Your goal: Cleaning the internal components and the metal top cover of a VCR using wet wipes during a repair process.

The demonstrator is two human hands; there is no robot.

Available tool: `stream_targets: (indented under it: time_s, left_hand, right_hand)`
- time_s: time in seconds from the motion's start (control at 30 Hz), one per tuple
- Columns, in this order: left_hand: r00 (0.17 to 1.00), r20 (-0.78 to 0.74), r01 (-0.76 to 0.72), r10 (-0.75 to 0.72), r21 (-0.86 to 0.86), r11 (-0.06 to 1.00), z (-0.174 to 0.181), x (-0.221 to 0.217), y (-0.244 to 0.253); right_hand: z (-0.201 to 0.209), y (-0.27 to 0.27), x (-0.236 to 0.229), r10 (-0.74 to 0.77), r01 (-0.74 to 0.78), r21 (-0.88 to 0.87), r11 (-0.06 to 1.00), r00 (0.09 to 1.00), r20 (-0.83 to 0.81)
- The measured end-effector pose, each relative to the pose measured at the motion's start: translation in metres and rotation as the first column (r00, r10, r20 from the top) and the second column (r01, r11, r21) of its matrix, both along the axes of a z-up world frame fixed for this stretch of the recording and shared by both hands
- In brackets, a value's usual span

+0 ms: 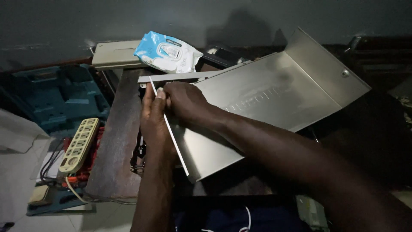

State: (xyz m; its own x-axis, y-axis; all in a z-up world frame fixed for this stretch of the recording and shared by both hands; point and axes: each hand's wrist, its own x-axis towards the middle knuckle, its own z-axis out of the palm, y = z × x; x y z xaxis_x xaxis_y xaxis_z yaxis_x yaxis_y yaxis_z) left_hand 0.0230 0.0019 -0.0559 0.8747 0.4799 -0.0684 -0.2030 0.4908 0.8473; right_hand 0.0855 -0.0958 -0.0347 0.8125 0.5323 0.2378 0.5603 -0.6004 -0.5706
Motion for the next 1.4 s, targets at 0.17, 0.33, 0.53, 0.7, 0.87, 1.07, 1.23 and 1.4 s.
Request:
stream_targets:
  time_s: [0.17, 0.33, 0.53, 0.7, 0.87, 1.07, 1.23, 1.4]
  left_hand:
    - [0.998, -0.046, -0.035, 0.038, 0.058, 0.998, 0.013, -0.002, -0.006]
    - [0.999, -0.024, -0.016, 0.022, 0.226, 0.974, 0.002, -0.005, 0.002]
    - [0.992, -0.124, 0.019, 0.02, 0.303, 0.953, 0.017, -0.013, -0.01]
    - [0.998, -0.037, -0.039, 0.052, 0.296, 0.954, 0.036, -0.035, -0.025]
    - [0.998, -0.04, -0.024, 0.038, 0.319, 0.947, 0.026, -0.028, -0.019]
    - [0.949, -0.315, 0.084, -0.022, 0.185, 0.979, 0.043, -0.017, -0.014]
    - [0.945, -0.328, 0.088, -0.021, 0.191, 0.978, 0.041, -0.017, -0.011]
    - [0.934, -0.356, 0.117, -0.027, 0.232, 0.966, 0.055, -0.023, -0.014]
  right_hand:
    - [0.01, -0.021, -0.038, 0.106, -0.117, -0.171, 0.978, 0.992, -0.073]
    - [0.024, -0.065, -0.111, 0.313, -0.331, -0.115, 0.937, 0.937, -0.153]
    - [0.021, -0.104, -0.122, 0.635, -0.581, -0.293, 0.759, 0.761, 0.136]
    - [0.012, -0.154, -0.116, 0.47, -0.356, -0.459, 0.814, 0.868, 0.161]
    - [0.001, -0.161, -0.114, 0.372, -0.23, -0.513, 0.827, 0.908, 0.192]
    - [-0.011, -0.114, -0.139, 0.259, -0.174, -0.488, 0.855, 0.96, 0.111]
    - [0.003, -0.123, -0.123, 0.107, -0.049, -0.513, 0.857, 0.991, 0.086]
    - [0.042, -0.152, -0.083, -0.476, 0.291, -0.612, 0.736, 0.864, -0.162]
